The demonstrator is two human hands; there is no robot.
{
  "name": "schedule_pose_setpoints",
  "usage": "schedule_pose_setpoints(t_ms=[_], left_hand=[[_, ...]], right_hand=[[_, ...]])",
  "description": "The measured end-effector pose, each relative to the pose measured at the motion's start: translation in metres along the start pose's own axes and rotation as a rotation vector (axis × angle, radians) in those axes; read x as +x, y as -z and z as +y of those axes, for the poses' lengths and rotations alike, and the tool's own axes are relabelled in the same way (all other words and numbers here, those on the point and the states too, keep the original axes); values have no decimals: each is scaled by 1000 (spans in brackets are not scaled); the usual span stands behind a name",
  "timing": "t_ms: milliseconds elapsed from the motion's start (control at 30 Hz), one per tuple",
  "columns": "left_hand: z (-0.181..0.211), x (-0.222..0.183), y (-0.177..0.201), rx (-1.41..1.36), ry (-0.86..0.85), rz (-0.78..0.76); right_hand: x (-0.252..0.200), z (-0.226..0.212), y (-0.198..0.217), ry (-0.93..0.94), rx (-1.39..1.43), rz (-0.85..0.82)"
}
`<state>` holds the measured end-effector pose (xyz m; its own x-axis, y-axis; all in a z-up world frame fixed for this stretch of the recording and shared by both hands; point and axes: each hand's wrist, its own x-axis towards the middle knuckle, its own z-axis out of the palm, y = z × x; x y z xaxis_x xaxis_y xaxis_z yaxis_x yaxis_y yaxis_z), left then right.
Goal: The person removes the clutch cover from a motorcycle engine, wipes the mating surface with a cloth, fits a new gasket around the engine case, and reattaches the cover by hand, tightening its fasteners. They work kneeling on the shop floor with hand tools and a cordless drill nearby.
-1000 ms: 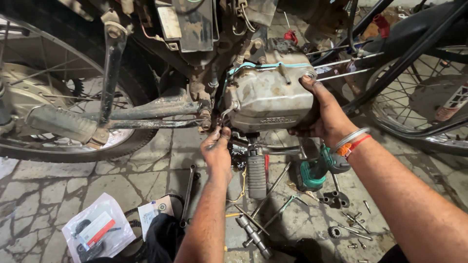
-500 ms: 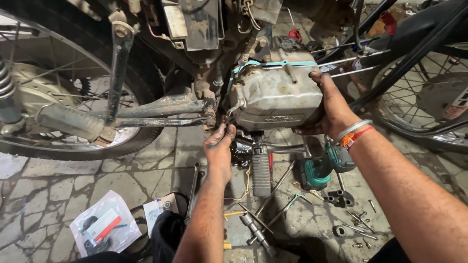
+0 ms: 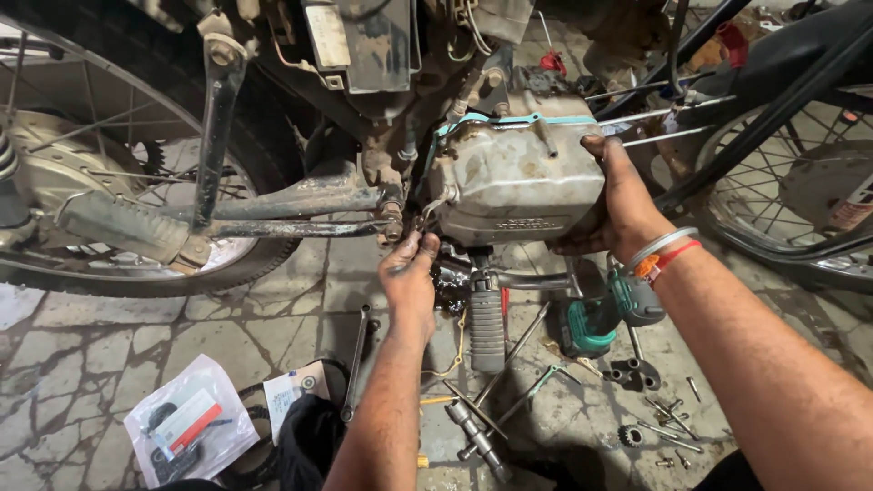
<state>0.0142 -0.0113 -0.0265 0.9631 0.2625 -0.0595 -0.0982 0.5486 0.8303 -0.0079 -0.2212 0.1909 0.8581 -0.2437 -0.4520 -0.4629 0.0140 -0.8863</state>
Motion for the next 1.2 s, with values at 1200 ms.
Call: schedule_pose_setpoints(t_ms=[1200], left_hand=[[38,-22,-13,-242,57,-104]], right_hand=[[-6,10,-7,27,15,83]])
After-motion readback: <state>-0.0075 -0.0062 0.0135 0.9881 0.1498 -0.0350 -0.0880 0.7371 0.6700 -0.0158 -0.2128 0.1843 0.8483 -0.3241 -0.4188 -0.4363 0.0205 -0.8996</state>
